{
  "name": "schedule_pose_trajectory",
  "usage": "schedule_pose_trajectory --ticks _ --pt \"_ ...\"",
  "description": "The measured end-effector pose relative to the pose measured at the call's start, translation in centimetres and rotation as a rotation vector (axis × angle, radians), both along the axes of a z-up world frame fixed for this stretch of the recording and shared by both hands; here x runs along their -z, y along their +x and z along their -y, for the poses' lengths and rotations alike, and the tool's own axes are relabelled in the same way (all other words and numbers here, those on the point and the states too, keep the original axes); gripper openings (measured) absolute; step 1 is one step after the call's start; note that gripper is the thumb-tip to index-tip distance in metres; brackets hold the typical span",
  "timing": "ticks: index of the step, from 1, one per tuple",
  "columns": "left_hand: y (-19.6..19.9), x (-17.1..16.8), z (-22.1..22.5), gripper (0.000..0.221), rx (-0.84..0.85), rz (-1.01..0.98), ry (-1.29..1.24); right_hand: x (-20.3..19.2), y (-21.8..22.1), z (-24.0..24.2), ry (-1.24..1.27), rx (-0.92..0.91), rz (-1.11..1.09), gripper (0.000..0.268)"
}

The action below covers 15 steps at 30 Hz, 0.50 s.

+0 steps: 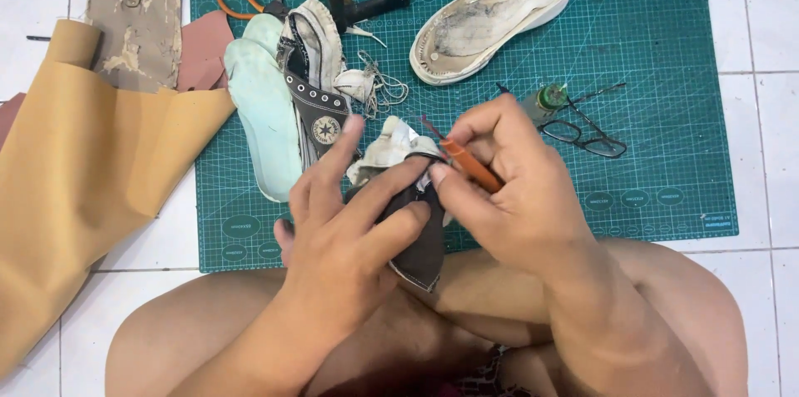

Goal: Trimming and prying material from a sneaker using a utility knife and an awl as part of a shoe repair process.

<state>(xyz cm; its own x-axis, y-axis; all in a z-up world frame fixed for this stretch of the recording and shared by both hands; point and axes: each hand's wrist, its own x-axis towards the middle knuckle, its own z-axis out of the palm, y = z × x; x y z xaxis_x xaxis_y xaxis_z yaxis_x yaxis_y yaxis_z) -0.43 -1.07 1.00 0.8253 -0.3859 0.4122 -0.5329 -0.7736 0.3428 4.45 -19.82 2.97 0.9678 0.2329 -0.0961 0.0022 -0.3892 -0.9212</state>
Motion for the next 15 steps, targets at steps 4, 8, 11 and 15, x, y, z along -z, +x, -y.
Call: schedule_pose_trajectory --ticks 4,8,11,15 --pt "0.3 -0.5 -0.1 0.016 0.015 0.14 0.11 2.3 0.6 0.4 0.077 -0.01 0.186 0.022" --pt "0.5 -1.7 -1.6 0.021 0.08 0.233 0.246 3.1 0.8 0.6 -0.095 -0.024 0.173 0.02" --pt "0.5 -2.4 -2.4 0.015 0.106 0.245 0.381 3.1 1.0 0.7 -0.038 -0.123 0.086 0.019" --pt "0.7 -2.4 -3.0 0.015 0.124 0.191 0.296 3.2 0.9 0.6 0.205 -0.237 0.077 0.02"
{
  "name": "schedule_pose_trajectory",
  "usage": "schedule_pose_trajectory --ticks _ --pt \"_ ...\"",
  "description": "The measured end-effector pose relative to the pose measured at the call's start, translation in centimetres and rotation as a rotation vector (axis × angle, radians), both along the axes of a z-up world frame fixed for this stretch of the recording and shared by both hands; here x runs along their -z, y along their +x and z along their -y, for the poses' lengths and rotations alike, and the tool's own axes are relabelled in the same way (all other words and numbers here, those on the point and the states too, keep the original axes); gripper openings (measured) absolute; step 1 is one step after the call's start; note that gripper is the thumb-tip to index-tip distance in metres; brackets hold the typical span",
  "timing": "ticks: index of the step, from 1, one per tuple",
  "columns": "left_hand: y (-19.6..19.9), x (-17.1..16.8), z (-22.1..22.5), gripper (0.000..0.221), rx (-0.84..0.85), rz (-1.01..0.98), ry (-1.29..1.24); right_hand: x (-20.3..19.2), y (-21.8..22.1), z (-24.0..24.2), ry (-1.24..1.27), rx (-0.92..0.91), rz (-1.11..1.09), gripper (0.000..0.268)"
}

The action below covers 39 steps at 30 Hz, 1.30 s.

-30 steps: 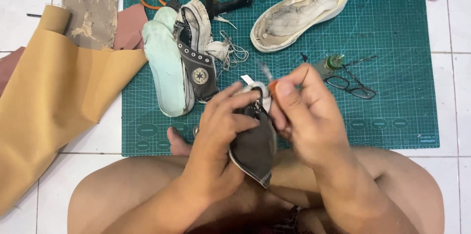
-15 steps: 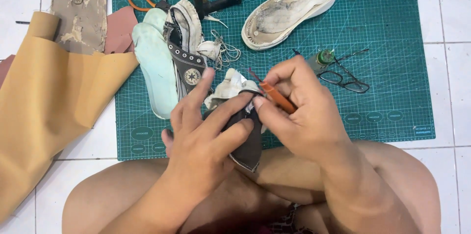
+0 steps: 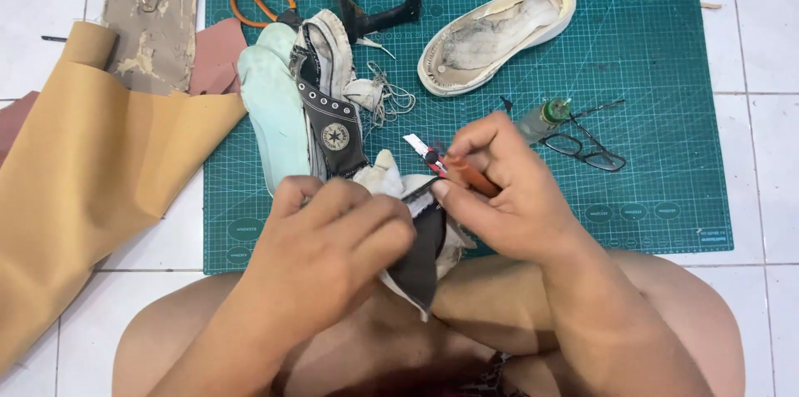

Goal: Trimming and prying material from a sneaker using a utility knife and an awl as part of a shoe repair process.

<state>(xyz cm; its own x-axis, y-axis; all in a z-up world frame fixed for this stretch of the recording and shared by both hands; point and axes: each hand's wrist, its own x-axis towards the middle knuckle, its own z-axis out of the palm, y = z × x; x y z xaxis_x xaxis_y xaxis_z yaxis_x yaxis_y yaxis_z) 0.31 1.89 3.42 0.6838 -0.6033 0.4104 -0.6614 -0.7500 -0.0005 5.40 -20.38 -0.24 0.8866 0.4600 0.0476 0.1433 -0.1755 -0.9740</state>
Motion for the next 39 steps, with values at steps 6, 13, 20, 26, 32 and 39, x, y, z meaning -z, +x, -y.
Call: schedule_pose_trajectory --ticks 6,13,20,26,32,39 --pt "0.6 1.5 -0.3 0.017 -0.149 -0.136 -0.194 2.1 2.0 1.5 0.144 0.16 -0.193 0.012" --pt "1.7 2.7 -1.8 0.059 -0.308 -0.23 -0.055 10.4 6.9 1.9 -0.652 0.168 -0.346 0.014" --pt "2.1 4.0 -3.2 0.03 -0.409 -0.126 -0.122 17.3 7.4 0.4 -0.881 0.208 0.002 0.03" --pt "3.4 4.5 -4.0 0.074 -0.469 -0.892 0.024 20.5 6.0 -0.1 -1.01 -0.041 -0.182 0.06" --pt "3.5 2.7 -2.8 0.068 -0.355 -0.949 -0.427 22.3 6.8 0.9 -0.993 -0.029 -0.141 0.02" --pt "3.6 4.4 -1.8 0.012 -0.461 -0.479 -0.639 3.8 1.8 0.1 -0.462 0.317 -0.133 0.034"
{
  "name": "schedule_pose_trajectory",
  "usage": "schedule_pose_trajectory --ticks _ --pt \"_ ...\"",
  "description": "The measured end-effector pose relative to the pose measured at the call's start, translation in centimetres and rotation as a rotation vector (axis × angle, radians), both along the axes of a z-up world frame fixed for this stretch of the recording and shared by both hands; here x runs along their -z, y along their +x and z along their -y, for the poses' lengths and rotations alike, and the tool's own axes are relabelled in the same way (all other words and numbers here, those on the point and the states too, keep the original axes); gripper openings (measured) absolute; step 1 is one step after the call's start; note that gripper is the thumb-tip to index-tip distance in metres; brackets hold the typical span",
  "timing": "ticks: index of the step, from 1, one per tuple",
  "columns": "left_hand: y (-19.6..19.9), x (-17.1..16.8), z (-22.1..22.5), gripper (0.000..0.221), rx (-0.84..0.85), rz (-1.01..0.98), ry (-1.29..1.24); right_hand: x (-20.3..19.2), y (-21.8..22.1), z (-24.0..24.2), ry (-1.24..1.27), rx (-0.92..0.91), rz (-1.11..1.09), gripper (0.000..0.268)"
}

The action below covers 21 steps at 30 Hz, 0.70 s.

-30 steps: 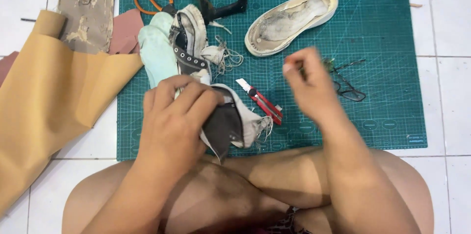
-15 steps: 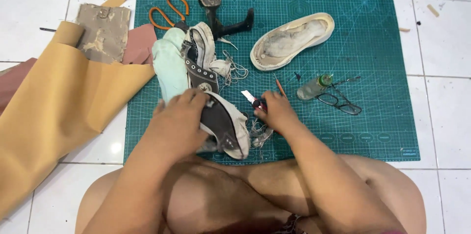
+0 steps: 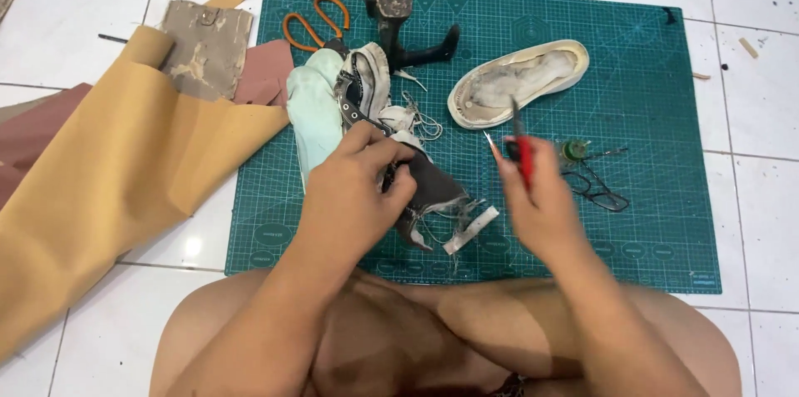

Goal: Trimming and prying material from a sneaker using a utility knife and an awl as part of a shoe repair process.

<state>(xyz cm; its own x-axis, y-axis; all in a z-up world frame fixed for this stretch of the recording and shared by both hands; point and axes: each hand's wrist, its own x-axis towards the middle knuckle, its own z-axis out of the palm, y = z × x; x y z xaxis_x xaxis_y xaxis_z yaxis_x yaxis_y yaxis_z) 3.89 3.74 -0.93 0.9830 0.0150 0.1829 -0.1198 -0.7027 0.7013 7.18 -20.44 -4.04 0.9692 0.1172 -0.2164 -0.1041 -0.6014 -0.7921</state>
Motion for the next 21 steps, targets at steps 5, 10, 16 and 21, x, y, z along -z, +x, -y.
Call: schedule_pose_trajectory --ticks 5,10,16,21 --pt "-0.6 -1.1 0.4 0.036 0.079 -0.048 -0.05 -4.5 -3.6 2.5 -0.02 -0.086 0.025 0.049" --pt "-1.6 -3.0 0.6 0.028 0.091 0.024 -0.005 -2.0 -5.2 4.1 -0.07 -0.364 0.337 0.04" --pt "-3.0 -5.6 2.2 0.01 0.197 0.034 -0.095 -3.1 -5.4 1.3 0.376 -0.098 0.078 0.036" --pt "-3.6 -5.4 3.6 0.016 0.264 0.028 -0.115 -2.5 -4.8 0.1 0.502 -0.082 0.141 0.027"
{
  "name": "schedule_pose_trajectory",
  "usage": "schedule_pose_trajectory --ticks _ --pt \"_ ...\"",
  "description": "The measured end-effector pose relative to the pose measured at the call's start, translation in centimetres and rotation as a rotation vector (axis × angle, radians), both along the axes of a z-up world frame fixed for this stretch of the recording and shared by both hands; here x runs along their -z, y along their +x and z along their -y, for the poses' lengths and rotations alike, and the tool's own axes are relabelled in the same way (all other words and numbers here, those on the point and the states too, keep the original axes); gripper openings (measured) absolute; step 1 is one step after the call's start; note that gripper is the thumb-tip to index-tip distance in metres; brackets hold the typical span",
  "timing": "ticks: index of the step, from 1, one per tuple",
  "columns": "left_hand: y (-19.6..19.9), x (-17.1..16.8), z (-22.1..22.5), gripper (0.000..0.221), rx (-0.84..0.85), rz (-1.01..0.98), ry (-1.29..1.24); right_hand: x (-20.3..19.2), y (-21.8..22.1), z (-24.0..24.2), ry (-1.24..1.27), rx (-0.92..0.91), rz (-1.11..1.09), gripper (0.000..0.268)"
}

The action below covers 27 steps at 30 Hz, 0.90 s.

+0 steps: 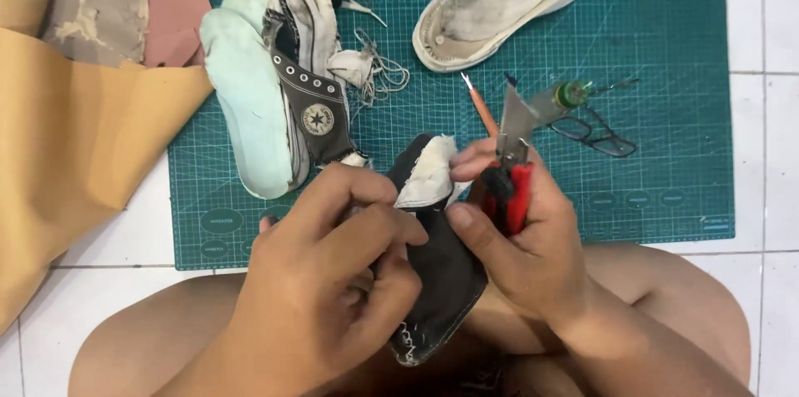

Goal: Trimming and prying material from a sneaker using a utility knife and an awl as part of a shoe repair process.

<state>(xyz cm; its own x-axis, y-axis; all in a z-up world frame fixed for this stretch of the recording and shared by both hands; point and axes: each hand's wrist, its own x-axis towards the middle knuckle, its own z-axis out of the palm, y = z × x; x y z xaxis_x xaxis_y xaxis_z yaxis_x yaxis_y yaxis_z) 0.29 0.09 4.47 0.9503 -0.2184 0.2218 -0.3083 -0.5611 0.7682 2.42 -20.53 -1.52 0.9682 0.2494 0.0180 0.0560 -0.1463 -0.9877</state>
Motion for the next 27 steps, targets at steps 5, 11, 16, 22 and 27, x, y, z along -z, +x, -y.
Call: schedule_pose_trajectory --ticks 5,11,16,22,27 --pt "0.3 0.5 0.0 0.016 0.076 -0.059 -0.105 -0.2 1.7 0.7 -0.162 -0.143 0.146 0.03" --pt "0.9 -0.6 0.3 0.02 -0.037 0.022 0.007 0.6 1.2 0.6 -0.182 -0.162 0.027 0.029" --pt "0.0 -0.2 0.7 0.055 -0.1 -0.322 0.019 -0.2 0.9 0.8 -0.199 -0.049 -0.104 0.034" --pt "1.0 0.6 1.2 0.014 -0.125 -0.173 -0.166 -0.6 0.8 0.8 -0.186 -0.078 -0.068 0.028" --pt "0.8 0.2 1.0 0.01 -0.084 -0.132 -0.15 -0.9 0.7 1.4 -0.198 -0.08 -0.001 0.026"
